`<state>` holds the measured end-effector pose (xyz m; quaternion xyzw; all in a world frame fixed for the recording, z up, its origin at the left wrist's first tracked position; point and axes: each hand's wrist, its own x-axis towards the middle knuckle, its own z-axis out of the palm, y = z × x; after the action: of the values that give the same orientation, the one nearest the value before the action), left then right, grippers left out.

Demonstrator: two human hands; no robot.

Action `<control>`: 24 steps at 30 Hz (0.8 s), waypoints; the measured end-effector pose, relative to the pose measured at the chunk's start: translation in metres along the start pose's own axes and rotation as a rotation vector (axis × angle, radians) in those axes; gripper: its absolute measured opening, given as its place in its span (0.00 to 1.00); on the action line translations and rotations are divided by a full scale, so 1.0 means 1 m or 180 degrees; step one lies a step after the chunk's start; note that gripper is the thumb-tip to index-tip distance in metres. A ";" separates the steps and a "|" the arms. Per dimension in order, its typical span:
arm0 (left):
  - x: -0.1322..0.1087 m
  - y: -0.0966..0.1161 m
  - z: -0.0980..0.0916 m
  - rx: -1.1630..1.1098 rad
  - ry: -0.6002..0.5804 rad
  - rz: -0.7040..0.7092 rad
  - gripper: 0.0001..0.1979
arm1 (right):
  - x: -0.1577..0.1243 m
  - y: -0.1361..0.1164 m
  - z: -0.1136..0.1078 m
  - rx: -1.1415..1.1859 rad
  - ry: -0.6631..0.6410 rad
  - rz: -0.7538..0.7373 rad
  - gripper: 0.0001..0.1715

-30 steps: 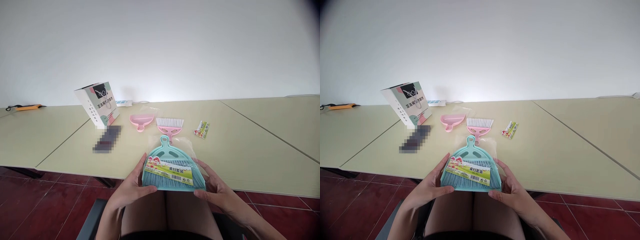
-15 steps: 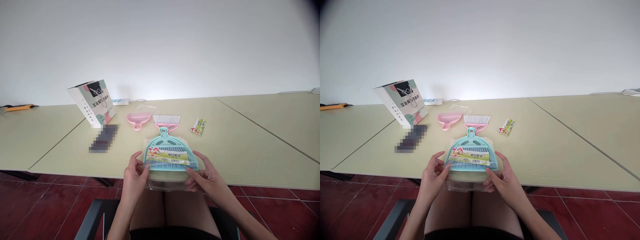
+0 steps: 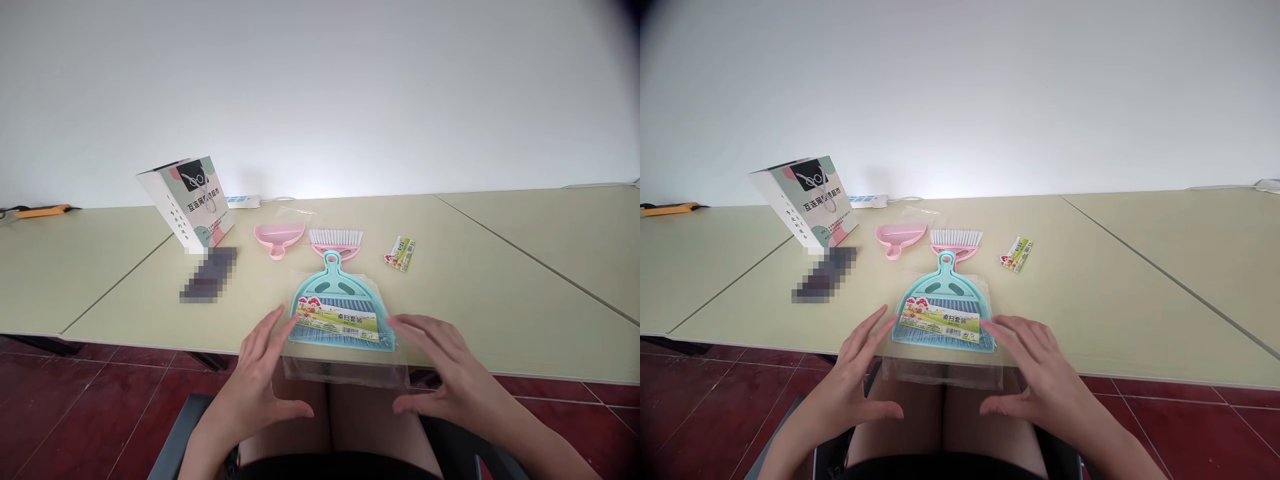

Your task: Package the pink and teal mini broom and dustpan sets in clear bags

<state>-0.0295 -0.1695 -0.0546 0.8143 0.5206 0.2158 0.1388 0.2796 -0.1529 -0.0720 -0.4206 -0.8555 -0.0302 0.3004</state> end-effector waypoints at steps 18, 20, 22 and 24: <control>0.047 0.007 0.037 -0.0191 0.1136 -0.1011 0.08 | 0.020 0.008 0.048 0.0147 0.0425 0.1795 0.28; 0.051 0.006 0.035 -0.0315 0.0957 -0.1162 0.09 | 0.020 0.012 0.050 0.0298 0.0209 0.1875 0.25; 0.052 0.005 0.034 -0.0441 0.0859 -0.1220 0.18 | 0.022 0.011 0.048 0.0574 0.0122 0.1935 0.22; 0.053 0.006 0.034 -0.0557 0.0873 -0.1240 0.25 | 0.026 0.007 0.043 0.0896 0.0243 0.2102 0.21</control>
<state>0.0108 -0.1241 -0.0704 0.6466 0.6610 0.3377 0.1758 0.2516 -0.1175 -0.0945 -0.6274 -0.6575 0.1709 0.3807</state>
